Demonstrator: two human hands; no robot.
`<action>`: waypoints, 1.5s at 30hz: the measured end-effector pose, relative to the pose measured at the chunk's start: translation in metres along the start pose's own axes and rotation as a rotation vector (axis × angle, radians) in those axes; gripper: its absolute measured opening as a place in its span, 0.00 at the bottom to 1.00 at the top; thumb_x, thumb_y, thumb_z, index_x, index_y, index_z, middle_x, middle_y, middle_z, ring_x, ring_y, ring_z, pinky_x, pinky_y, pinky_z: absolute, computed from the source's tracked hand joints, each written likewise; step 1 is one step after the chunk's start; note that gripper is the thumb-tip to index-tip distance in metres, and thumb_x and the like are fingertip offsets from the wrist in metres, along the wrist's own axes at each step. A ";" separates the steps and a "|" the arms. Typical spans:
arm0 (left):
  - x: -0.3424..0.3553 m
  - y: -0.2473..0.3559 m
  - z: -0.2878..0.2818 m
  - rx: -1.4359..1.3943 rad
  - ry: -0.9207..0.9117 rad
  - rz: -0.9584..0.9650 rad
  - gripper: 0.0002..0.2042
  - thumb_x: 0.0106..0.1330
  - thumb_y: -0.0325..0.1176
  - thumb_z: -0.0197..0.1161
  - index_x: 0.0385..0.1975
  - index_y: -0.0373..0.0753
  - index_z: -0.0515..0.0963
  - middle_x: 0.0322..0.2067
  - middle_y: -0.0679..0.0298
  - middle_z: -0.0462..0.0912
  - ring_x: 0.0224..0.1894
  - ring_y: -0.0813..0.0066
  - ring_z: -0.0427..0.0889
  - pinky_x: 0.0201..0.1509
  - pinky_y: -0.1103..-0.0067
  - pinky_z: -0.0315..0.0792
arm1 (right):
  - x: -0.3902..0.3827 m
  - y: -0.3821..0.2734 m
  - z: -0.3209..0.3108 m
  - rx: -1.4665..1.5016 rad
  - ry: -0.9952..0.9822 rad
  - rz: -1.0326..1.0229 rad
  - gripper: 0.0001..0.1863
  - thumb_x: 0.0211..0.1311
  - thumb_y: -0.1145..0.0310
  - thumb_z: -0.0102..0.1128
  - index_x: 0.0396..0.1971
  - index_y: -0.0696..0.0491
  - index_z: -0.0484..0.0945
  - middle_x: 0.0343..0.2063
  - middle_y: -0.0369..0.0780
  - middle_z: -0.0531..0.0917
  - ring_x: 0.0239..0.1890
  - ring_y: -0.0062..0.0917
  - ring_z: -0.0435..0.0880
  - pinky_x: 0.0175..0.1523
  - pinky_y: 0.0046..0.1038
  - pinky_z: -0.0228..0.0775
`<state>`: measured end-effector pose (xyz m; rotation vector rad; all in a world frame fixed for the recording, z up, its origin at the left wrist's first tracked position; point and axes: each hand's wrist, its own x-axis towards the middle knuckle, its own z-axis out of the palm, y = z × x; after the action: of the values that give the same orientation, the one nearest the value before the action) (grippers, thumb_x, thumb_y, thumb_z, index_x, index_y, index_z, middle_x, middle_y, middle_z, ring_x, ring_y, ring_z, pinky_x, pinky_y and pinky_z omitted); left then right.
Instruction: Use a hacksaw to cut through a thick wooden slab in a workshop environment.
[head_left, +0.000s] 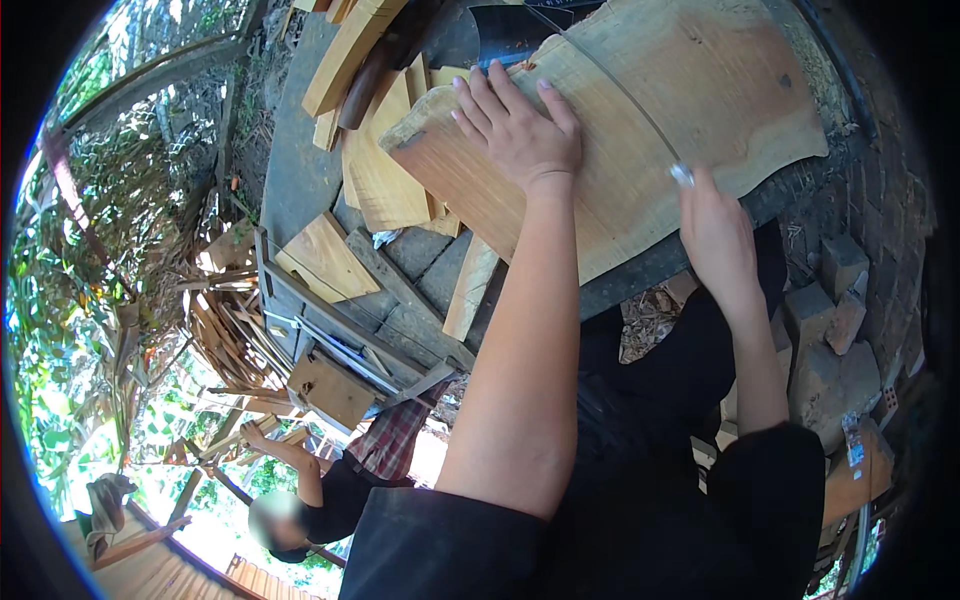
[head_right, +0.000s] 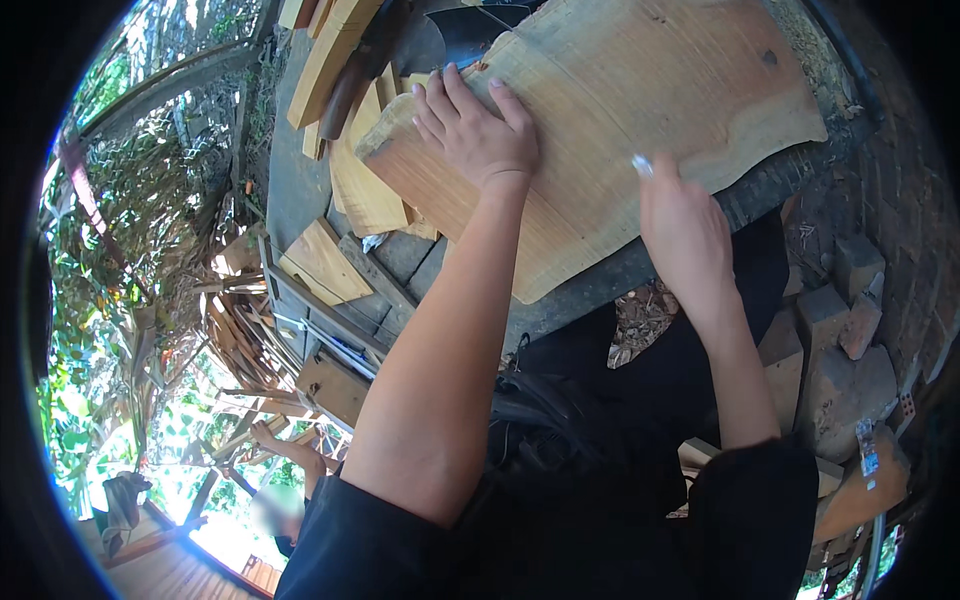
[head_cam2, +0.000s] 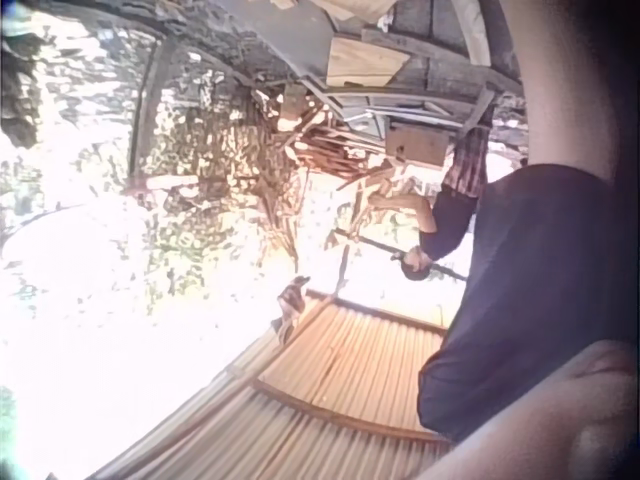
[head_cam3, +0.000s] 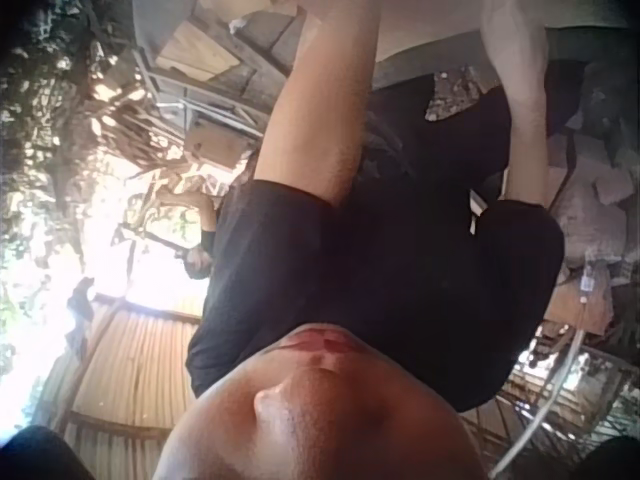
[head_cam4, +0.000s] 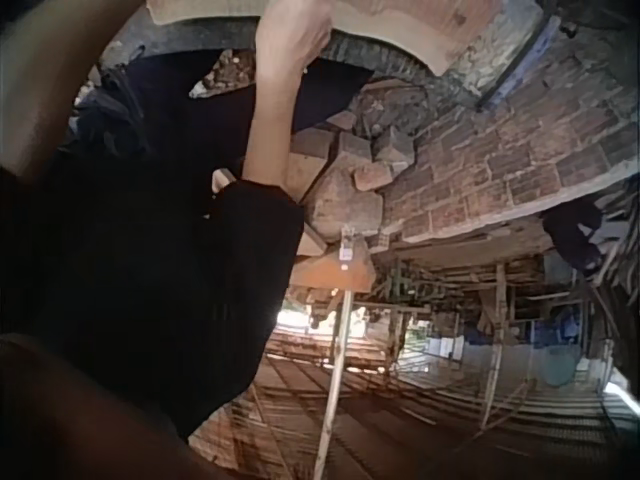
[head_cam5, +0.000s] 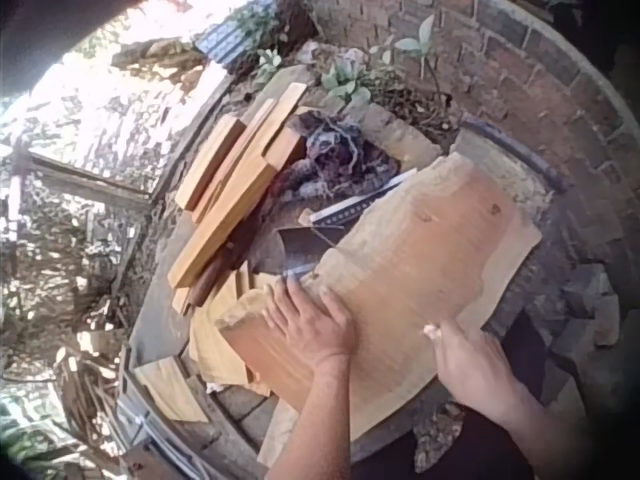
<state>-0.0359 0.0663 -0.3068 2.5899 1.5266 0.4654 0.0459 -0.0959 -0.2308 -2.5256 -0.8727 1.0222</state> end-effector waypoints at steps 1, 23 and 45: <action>0.001 0.005 0.001 -0.015 0.003 0.008 0.24 0.57 0.41 0.50 0.51 0.33 0.64 0.54 0.51 0.63 0.63 0.52 0.52 0.66 0.61 0.42 | 0.016 -0.002 -0.001 0.032 0.029 -0.037 0.12 0.64 0.64 0.41 0.30 0.59 0.66 0.17 0.55 0.75 0.25 0.50 0.76 0.28 0.47 0.66; -0.003 -0.001 0.006 -0.018 0.024 0.005 0.25 0.59 0.44 0.48 0.52 0.34 0.64 0.54 0.54 0.64 0.63 0.54 0.52 0.65 0.61 0.43 | 0.007 -0.006 0.018 -0.048 0.046 -0.011 0.11 0.63 0.64 0.42 0.30 0.58 0.66 0.18 0.53 0.77 0.26 0.49 0.78 0.29 0.46 0.68; 0.001 -0.009 -0.001 0.037 0.020 0.016 0.25 0.58 0.44 0.48 0.52 0.34 0.63 0.54 0.54 0.63 0.63 0.54 0.51 0.65 0.61 0.43 | -0.060 0.018 0.007 0.015 -0.030 0.091 0.08 0.62 0.67 0.44 0.30 0.58 0.64 0.16 0.51 0.77 0.23 0.46 0.78 0.27 0.45 0.68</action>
<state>-0.0431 0.0721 -0.3081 2.6345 1.5367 0.4699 0.0142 -0.1470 -0.2122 -2.5646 -0.7608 1.0923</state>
